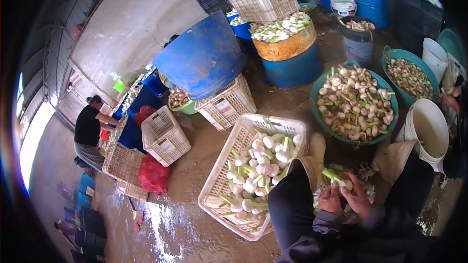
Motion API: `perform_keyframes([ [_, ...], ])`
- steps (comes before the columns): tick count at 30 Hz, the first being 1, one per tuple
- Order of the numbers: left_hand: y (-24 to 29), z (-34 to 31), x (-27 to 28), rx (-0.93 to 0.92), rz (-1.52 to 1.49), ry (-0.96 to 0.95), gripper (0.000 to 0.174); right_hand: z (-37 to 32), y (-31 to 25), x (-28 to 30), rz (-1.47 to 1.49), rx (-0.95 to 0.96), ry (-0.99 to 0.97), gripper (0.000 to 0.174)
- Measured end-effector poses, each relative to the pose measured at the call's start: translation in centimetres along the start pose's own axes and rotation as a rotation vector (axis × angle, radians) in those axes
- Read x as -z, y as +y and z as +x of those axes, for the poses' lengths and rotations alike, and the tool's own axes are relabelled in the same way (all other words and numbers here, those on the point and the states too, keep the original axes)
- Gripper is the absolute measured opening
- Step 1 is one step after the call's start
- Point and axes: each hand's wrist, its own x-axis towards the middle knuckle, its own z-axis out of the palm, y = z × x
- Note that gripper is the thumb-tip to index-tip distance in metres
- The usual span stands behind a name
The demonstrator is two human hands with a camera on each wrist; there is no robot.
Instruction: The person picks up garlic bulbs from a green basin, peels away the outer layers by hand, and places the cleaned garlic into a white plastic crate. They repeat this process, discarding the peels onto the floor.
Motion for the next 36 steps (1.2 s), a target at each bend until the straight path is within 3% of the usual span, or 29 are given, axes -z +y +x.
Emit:
perform_keyframes([
  [2, -0.8, 0.4, -0.7, 0.080, -0.064, 0.085, 0.029, 0.2, 0.5, -0.3, -0.068, 0.015, 0.033, 0.041],
  [5, 0.1, 0.5, -0.7, 0.036, -0.118, 0.115, 0.031, 1.1, 2.4, -0.8, 0.351, -0.075, 0.143, 0.041],
  [6, 1.0, 0.4, -0.5, 0.030, -0.065, 0.124, 0.031, 1.1, 2.2, -0.4, 0.349, -0.072, 0.137, 0.041],
  [8, 1.4, 0.4, -0.1, 0.071, -0.022, 0.038, 0.030, 0.7, 1.4, 0.9, 0.707, -0.312, -0.099, 0.047],
  [9, 1.2, 0.4, 0.0, 0.256, -0.285, -0.068, 0.033, 0.8, 1.7, 1.1, 0.702, -0.317, -0.157, 0.052],
  [11, 1.3, 0.3, -0.1, 0.438, -0.551, -0.178, 0.036, 0.8, 1.1, 1.8, 0.743, -0.312, -0.231, 0.051],
  [12, 2.8, -0.2, 0.1, 0.433, -0.646, -0.173, 0.034, 0.9, 0.8, 2.0, 0.790, -0.308, -0.303, 0.051],
  [14, 2.2, 0.1, -0.1, 0.437, -0.737, -0.174, 0.032, 1.1, 0.0, 1.6, 0.691, -0.356, -0.211, 0.052],
  [16, -0.2, 1.0, -1.0, -0.097, -0.275, 0.142, 0.028, 1.1, -0.7, 0.9, 0.447, -0.400, -0.094, 0.054],
  [17, -0.4, 0.7, -1.3, -0.283, -0.055, 0.299, 0.027, 0.7, -1.3, 1.8, 0.281, -0.296, -0.201, 0.055],
  [18, 2.2, 0.7, -0.3, -0.372, 0.090, 0.374, 0.025, 1.6, 1.7, 2.0, -0.053, 0.044, -0.133, 0.055],
  [20, 2.4, 0.3, 0.3, -0.336, 0.306, 0.306, 0.026, 0.5, -0.9, 1.0, -0.085, -0.071, -0.120, 0.056],
  [21, 2.1, 0.5, 0.2, -0.381, 0.321, 0.285, 0.026, 0.6, -0.6, 0.8, -0.457, 0.210, -0.040, 0.059],
  [22, 1.8, 0.3, 0.1, -0.419, 0.337, 0.266, 0.027, 0.2, -1.5, 0.5, -0.548, 0.175, 0.039, 0.060],
  [23, 1.9, 0.0, 0.2, -0.282, 0.205, 0.238, 0.028, 0.3, 0.0, 1.0, -0.358, 0.118, 0.006, 0.061],
  [24, 2.3, 0.3, -0.1, -0.150, 0.074, 0.231, 0.029, 0.3, 0.7, 0.7, 0.162, 0.003, -0.004, 0.056],
  [25, 4.0, -0.2, -0.1, 0.015, -0.149, 0.124, 0.030, 1.0, -0.8, 2.3, -0.242, 0.036, -0.099, 0.050],
  [26, 5.2, -0.6, 0.3, 0.182, -0.366, 0.031, 0.033, 1.1, -1.3, 3.2, 0.152, -0.264, -0.230, 0.044],
  [28, 4.0, 0.1, 0.4, 0.361, -0.604, 0.006, 0.038, 1.1, -1.0, 4.2, 0.598, -0.345, -0.330, 0.046],
  [29, 4.1, 0.1, 0.3, 0.413, -0.759, -0.010, 0.039, 1.3, -1.3, 4.4, 0.598, -0.350, -0.318, 0.046],
  [32, 3.4, 0.5, 0.4, 0.290, -0.785, -0.077, 0.036, 1.7, -2.0, 4.7, 0.677, -0.405, -0.287, 0.046],
  [34, 3.5, 0.3, 0.4, 0.212, -0.770, -0.089, 0.035, 1.9, -1.5, 4.2, 0.241, -0.268, -0.202, 0.045],
  [36, 3.1, 0.1, 0.3, -0.018, -0.411, -0.104, 0.033, 1.6, -1.5, 3.3, 0.178, -0.202, -0.127, 0.038],
])
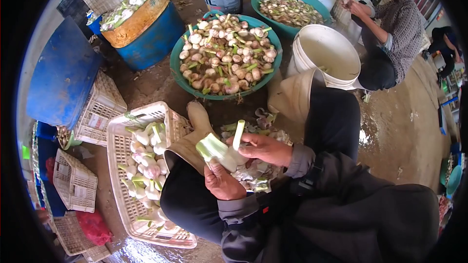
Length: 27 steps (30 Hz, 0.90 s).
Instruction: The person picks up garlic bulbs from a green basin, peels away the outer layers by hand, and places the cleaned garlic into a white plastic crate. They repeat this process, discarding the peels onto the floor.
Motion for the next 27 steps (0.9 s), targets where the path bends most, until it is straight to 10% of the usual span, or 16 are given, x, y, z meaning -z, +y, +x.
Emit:
perform_keyframes([
  [4, -1.0, -0.6, -0.8, -0.006, 0.161, -0.051, 0.033, -0.1, -0.4, -1.0, -0.151, -0.051, 0.289, 0.028],
  [9, -1.2, 1.4, 1.4, 0.491, -0.736, 0.092, 0.036, 0.3, -0.1, 2.2, 0.814, 0.079, 0.085, 0.038],
  [13, -1.5, 0.7, 1.3, 0.279, -0.573, 0.130, 0.034, 0.0, -2.5, 2.7, 0.872, 0.193, 0.100, 0.040],
  [16, -1.6, 0.9, 2.0, 0.340, -0.609, 0.074, 0.040, 1.1, -1.3, 5.6, 0.843, 0.277, 0.110, 0.040],
  [20, 0.9, 1.1, 1.6, 0.148, -0.668, 0.010, 0.040, 2.0, 0.9, 7.2, 0.169, 0.364, 0.689, 0.041],
  [27, 0.6, 0.7, 2.2, -0.111, 0.296, -0.041, 0.028, 0.5, -1.7, 5.8, 0.489, 0.044, 0.529, 0.047],
])
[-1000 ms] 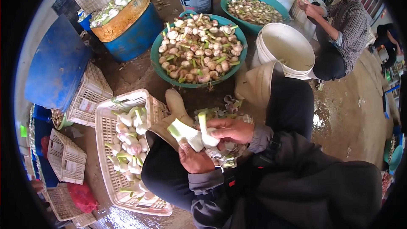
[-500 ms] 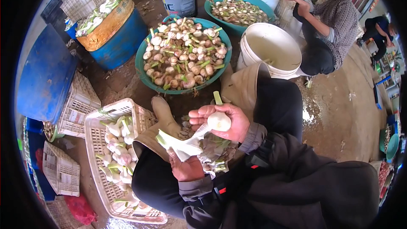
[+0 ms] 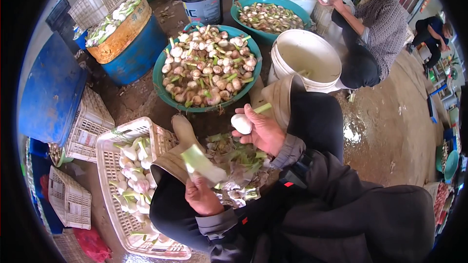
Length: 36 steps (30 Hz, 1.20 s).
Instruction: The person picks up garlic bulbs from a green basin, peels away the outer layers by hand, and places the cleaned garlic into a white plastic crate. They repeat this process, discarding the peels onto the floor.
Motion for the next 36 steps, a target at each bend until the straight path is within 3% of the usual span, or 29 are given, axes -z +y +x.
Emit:
perform_keyframes([
  [1, -0.6, -0.1, -0.2, 0.003, -0.005, -0.054, 0.024, -0.2, -0.2, -0.1, -0.003, -0.019, 0.000, 0.047],
  [5, -2.8, -0.9, -1.4, -0.548, 0.740, -0.215, 0.009, 0.5, 0.0, 1.0, -0.060, -0.096, -0.058, 0.039],
  [6, -4.6, -1.4, -2.0, -0.437, 0.782, -0.240, 0.009, 0.7, 0.2, 1.1, -0.148, -0.102, -0.024, 0.034],
  [7, -4.5, -1.7, -2.4, -0.620, 0.970, -0.304, 0.011, 0.7, 0.2, 0.9, -0.237, -0.108, 0.001, 0.030],
  [8, -5.1, -2.2, -3.3, -0.492, 1.204, -0.366, 0.008, 0.9, 0.3, 0.9, -0.289, -0.114, -0.042, 0.026],
  [9, -5.4, -2.7, -4.0, -0.425, 1.248, -0.425, 0.010, 1.0, 0.4, 0.9, -0.342, -0.118, -0.079, 0.023],
  [13, -5.8, -3.2, -4.3, -0.328, 1.014, -0.445, 0.015, 1.2, 0.2, -3.8, -0.475, -0.175, -0.131, 0.032],
  [17, -5.5, -2.9, -3.6, -0.342, 0.914, -0.498, 0.016, 1.1, 0.6, -13.6, -0.565, -0.086, -0.555, 0.049],
  [19, -5.5, -2.5, -3.6, -0.182, 0.948, -0.572, 0.016, -0.9, 0.2, -17.7, -0.615, -0.045, -0.782, 0.052],
  [21, -8.3, -3.3, -3.4, 0.080, 0.580, -0.464, 0.014, -1.2, 1.0, -18.1, -0.811, 0.053, -0.761, 0.049],
  [23, -6.3, -2.9, -3.4, -0.277, 0.936, -0.548, 0.015, 0.8, 1.9, -15.3, -0.957, -0.016, -0.800, 0.044],
  [24, -4.8, -3.2, -3.6, -0.284, 0.905, -0.569, 0.015, 2.0, 2.1, -13.2, -1.153, 0.017, -0.842, 0.041],
  [26, -2.7, -3.4, -3.6, -0.223, 0.932, -0.560, 0.019, 3.0, 0.6, -9.8, -1.556, -0.010, -0.809, 0.040],
  [27, -3.0, -3.6, -3.7, -0.215, 0.922, -0.566, 0.019, 3.7, -0.2, -7.6, -1.711, 0.083, -0.739, 0.042],
  [29, -3.5, -3.8, -3.9, -0.273, 0.922, -0.611, 0.023, 6.3, -1.3, -3.3, -1.917, 0.189, -0.408, 0.042],
  [31, -3.1, -3.6, -4.2, -0.286, 0.867, -0.628, 0.022, 8.7, -3.3, -1.8, -1.868, 0.201, -0.140, 0.045],
  [33, -2.4, -3.3, -4.2, -0.296, 0.817, -0.637, 0.022, 11.1, -5.1, -2.0, -1.790, 0.176, -0.078, 0.051],
  [36, -2.1, -2.7, -4.1, -0.256, 0.770, -0.694, 0.014, 15.6, -4.7, -2.1, -1.852, 0.355, -0.063, 0.050],
])
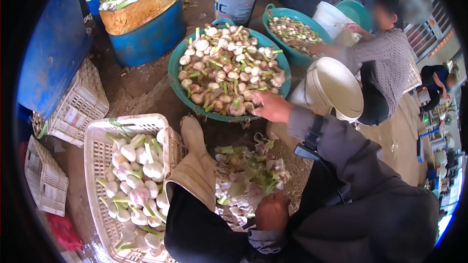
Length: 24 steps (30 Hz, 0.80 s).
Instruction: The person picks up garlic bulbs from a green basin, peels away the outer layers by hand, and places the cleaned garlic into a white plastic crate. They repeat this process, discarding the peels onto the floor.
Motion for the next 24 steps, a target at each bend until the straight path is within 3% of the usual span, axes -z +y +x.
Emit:
perform_keyframes([
  [6, -0.8, 1.1, 0.0, 0.095, -0.220, 0.020, 0.013, 6.7, 2.8, -7.4, 0.066, 0.175, 0.069, 0.037],
  [9, -0.7, 1.8, 0.4, 0.086, -0.379, 0.094, 0.010, 7.2, 3.7, -7.6, 0.162, 0.188, 0.162, 0.038],
  [11, -0.6, 2.0, 0.2, 0.142, -0.415, 0.319, 0.008, 6.3, 2.8, -5.6, 0.212, 0.140, 0.083, 0.032],
  [13, -0.5, 2.0, 0.3, 0.159, -0.399, 0.323, 0.008, 4.1, 0.0, -2.0, 0.119, 0.118, -0.025, 0.021],
  [15, -0.8, 2.1, -0.3, 0.393, -0.462, 0.483, 0.009, 1.4, -2.2, 0.5, 0.055, 0.305, -0.132, 0.021],
  [16, -1.1, 2.5, -0.3, 0.319, -0.368, 0.611, 0.014, -0.2, -3.2, 1.5, 0.062, 0.357, -0.192, 0.020],
  [19, -0.3, 2.5, 0.9, 0.369, -0.582, 0.682, 0.018, -5.5, -5.8, 2.5, 0.118, 0.516, -0.349, 0.019],
  [20, 0.3, 2.4, 1.3, 0.320, -0.510, 0.724, 0.024, -7.3, -6.7, 2.6, 0.111, 0.567, -0.413, 0.019],
  [21, -0.4, 1.8, 1.0, 0.304, -0.501, 0.736, 0.024, -9.1, -7.5, 2.7, 0.105, 0.620, -0.479, 0.019],
  [23, -2.8, 0.7, -0.1, 0.277, -0.503, 0.338, 0.030, -11.9, -8.8, 2.1, 0.163, 0.606, -0.576, 0.027],
  [24, -2.1, 0.4, -0.3, 0.292, -0.735, 0.377, 0.024, -13.4, -9.3, 1.9, 0.078, 0.641, -0.488, 0.031],
])
